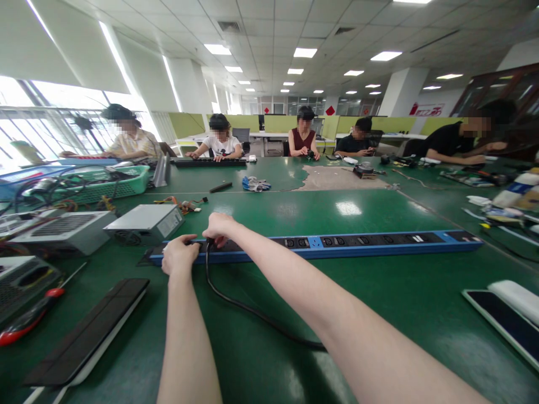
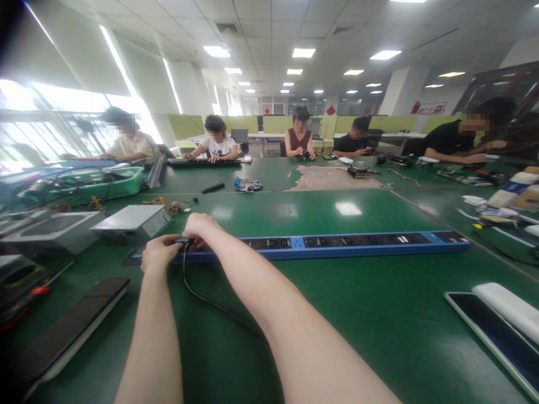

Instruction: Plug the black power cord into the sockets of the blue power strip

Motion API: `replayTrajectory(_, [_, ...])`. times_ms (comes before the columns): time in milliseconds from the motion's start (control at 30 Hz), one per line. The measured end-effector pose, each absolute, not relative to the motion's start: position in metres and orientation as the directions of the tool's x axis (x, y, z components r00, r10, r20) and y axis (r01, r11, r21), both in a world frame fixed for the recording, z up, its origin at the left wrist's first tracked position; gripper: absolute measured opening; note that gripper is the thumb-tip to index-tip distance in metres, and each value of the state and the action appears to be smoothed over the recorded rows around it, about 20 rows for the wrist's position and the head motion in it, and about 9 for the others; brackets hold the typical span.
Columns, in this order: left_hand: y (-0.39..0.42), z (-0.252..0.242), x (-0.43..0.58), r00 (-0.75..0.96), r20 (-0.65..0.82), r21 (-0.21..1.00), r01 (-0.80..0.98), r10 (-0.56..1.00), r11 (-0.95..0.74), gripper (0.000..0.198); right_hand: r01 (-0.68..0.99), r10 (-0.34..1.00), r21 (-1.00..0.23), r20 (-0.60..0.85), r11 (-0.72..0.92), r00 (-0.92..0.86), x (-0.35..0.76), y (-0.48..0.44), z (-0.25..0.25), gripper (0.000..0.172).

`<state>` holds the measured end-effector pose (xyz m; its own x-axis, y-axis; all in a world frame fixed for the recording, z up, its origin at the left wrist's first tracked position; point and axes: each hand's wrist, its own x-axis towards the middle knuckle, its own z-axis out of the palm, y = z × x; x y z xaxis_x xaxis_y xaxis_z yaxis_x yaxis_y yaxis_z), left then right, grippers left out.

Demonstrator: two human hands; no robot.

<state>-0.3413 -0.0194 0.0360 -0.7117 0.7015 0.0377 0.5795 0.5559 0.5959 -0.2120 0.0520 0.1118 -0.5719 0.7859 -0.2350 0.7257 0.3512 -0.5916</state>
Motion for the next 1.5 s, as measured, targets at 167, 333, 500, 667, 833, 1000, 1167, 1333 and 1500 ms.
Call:
replayTrajectory(167, [-0.019, 0.037, -0.34, -0.725, 0.032, 0.59, 0.57, 0.688, 0.572, 0.048, 0.74, 0.754, -0.581, -0.302, 0.339, -0.583, -0.207, 0.051, 0.116, 0.016])
replayTrajectory(333, [-0.021, 0.038, -0.339, -0.718, 0.044, 0.582, 0.584, 0.695, 0.566, 0.051, 0.716, 0.781, -0.594, -0.222, 0.366, -0.583, -0.216, 0.041, 0.109, 0.02])
replayTrajectory(500, [-0.023, 0.04, -0.338, -0.717, 0.054, 0.586, 0.586, 0.695, 0.56, 0.051, 0.7, 0.776, -0.606, -0.205, 0.378, -0.597, -0.221, 0.025, 0.109, 0.019])
replayTrajectory(667, [-0.023, 0.039, -0.342, -0.733, 0.042, 0.592, 0.565, 0.678, 0.575, 0.052, 0.707, 0.751, -0.587, -0.238, 0.394, -0.616, -0.228, 0.031, 0.108, 0.015])
replayTrajectory(833, [-0.022, 0.037, -0.344, -0.741, 0.038, 0.612, 0.548, 0.67, 0.571, 0.051, 0.748, 0.731, -0.592, -0.36, 0.301, -0.58, -0.233, 0.041, 0.105, 0.017])
replayTrajectory(1000, [-0.022, 0.034, -0.35, -0.766, 0.054, 0.645, 0.517, 0.641, 0.563, 0.051, 0.74, 0.811, -0.608, -0.254, 0.289, -0.526, -0.237, 0.026, 0.109, 0.009])
replayTrajectory(1167, [-0.021, 0.03, -0.356, -0.78, 0.069, 0.662, 0.502, 0.622, 0.556, 0.05, 0.756, 0.826, -0.594, -0.257, 0.275, -0.502, -0.237, 0.018, 0.112, 0.01])
replayTrajectory(1333, [-0.022, 0.03, -0.355, -0.778, 0.079, 0.684, 0.497, 0.623, 0.535, 0.047, 0.756, 0.798, -0.584, -0.284, 0.295, -0.531, -0.234, 0.024, 0.103, 0.015])
replayTrajectory(1500, [-0.023, 0.031, -0.355, -0.777, 0.082, 0.695, 0.493, 0.625, 0.523, 0.045, 0.761, 0.828, -0.545, -0.197, 0.353, -0.525, -0.239, 0.028, 0.093, 0.014])
